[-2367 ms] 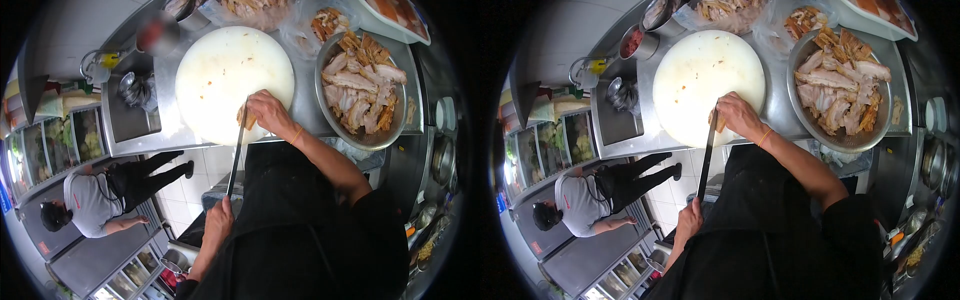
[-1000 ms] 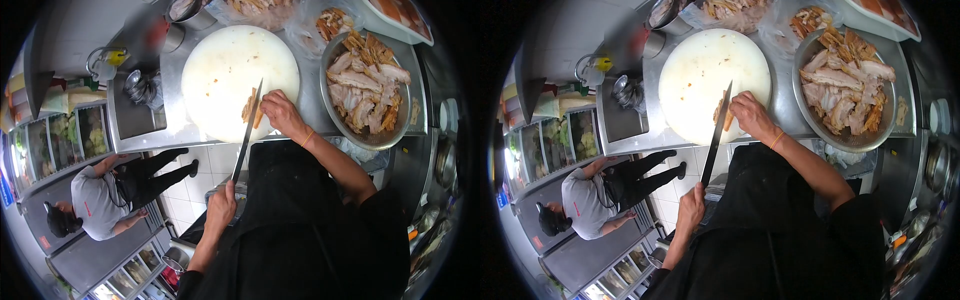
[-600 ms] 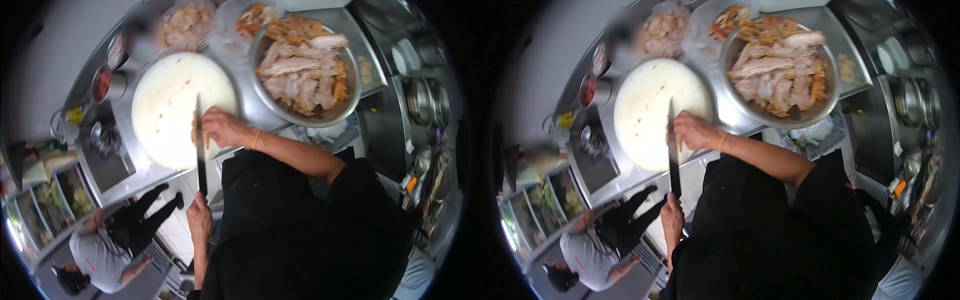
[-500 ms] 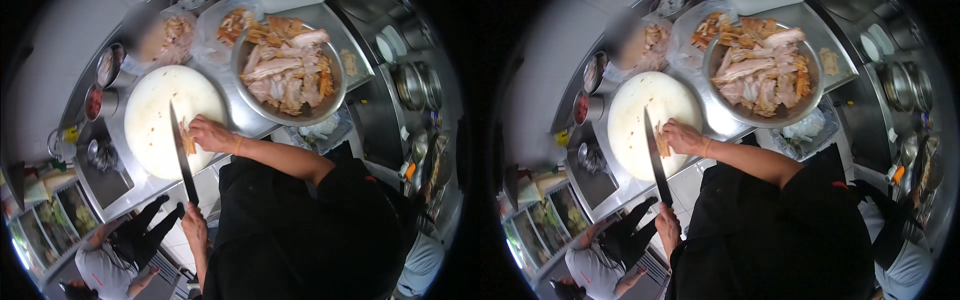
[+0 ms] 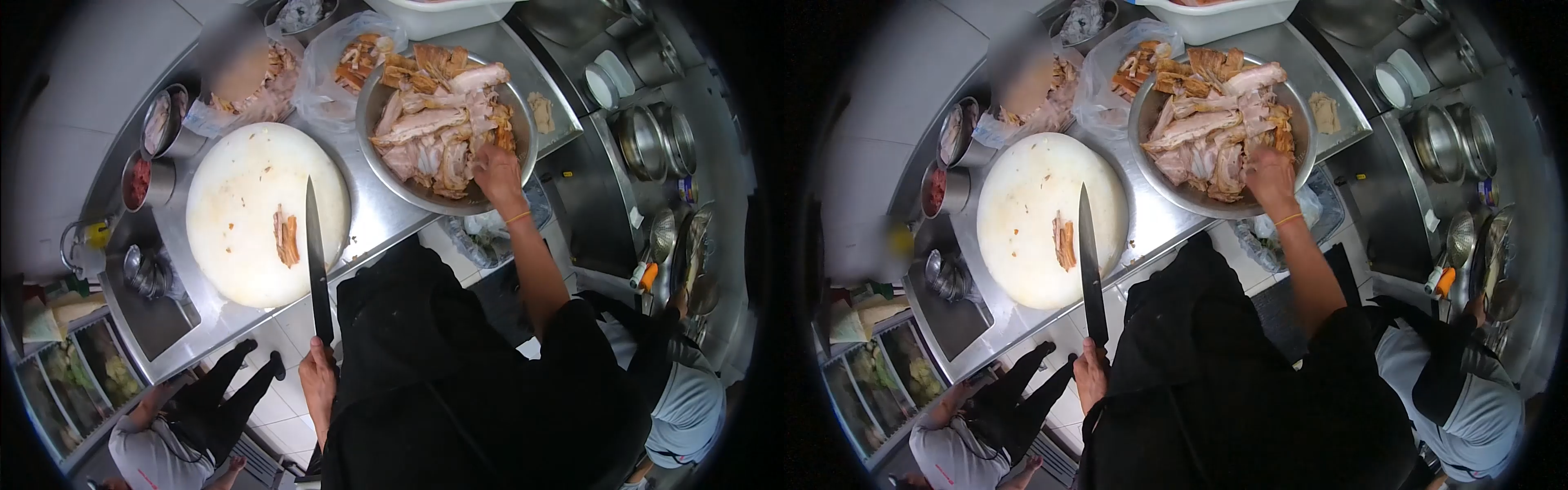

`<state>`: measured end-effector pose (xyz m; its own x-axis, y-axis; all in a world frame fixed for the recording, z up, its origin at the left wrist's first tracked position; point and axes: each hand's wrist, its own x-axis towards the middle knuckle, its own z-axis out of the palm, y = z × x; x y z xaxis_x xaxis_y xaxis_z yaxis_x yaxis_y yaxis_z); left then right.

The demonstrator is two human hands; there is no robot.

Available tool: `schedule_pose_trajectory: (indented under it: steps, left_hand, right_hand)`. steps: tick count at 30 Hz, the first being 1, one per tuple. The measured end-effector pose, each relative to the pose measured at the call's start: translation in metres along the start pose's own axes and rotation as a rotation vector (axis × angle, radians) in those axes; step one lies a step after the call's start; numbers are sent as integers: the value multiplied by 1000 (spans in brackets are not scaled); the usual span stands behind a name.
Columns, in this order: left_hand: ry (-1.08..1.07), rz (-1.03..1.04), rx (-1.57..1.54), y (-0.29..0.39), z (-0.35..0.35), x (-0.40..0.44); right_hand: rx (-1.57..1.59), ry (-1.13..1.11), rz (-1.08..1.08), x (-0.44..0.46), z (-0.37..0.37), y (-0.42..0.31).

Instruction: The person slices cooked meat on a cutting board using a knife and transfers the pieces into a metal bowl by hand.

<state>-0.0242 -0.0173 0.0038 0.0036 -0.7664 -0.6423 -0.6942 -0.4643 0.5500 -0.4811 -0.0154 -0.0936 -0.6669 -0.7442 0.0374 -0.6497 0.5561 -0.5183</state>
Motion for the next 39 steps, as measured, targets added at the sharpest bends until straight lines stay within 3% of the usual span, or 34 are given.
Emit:
schedule_pose_trajectory:
  steps: [3, 6, 15, 18, 21, 24, 27, 31, 34, 35, 39]
  left_hand:
    - [2, 31, -64, -12, 6, 13]
    - [-46, -36, -111, 6, 0, 11]
    - [-19, 67, -111, -20, 4, 15]
    - [-13, 42, -153, -32, 1, 16]
    - [21, -55, -200, -27, -4, 13]
    - [61, -113, -237, -30, -9, 18]
    - [87, -101, -247, -24, -15, 20]
    - [94, -92, -246, -31, -15, 26]
    - [80, -111, -243, -29, -15, 26]
    - [68, -122, -259, -29, -15, 26]
    - [89, -138, -251, -21, -12, 20]
  right_hand:
    - [-305, -128, 107, 8, 7, 22]
    - [-430, -4, 84, 5, 19, 15]
    - [-176, 3, -46, -2, -6, 27]
    - [-138, -30, 52, 0, -22, 25]
    - [85, 85, 59, 2, -36, 31]
    - [651, -128, 366, 10, -48, 28]
    - [1042, -232, 372, 5, -52, 10]
    - [958, -256, 282, 6, -34, 1]
    - [1280, -241, 361, 8, -20, -12]
    - [1325, -120, 470, 5, -16, -20]
    - [1194, -283, 378, 2, -16, -58]
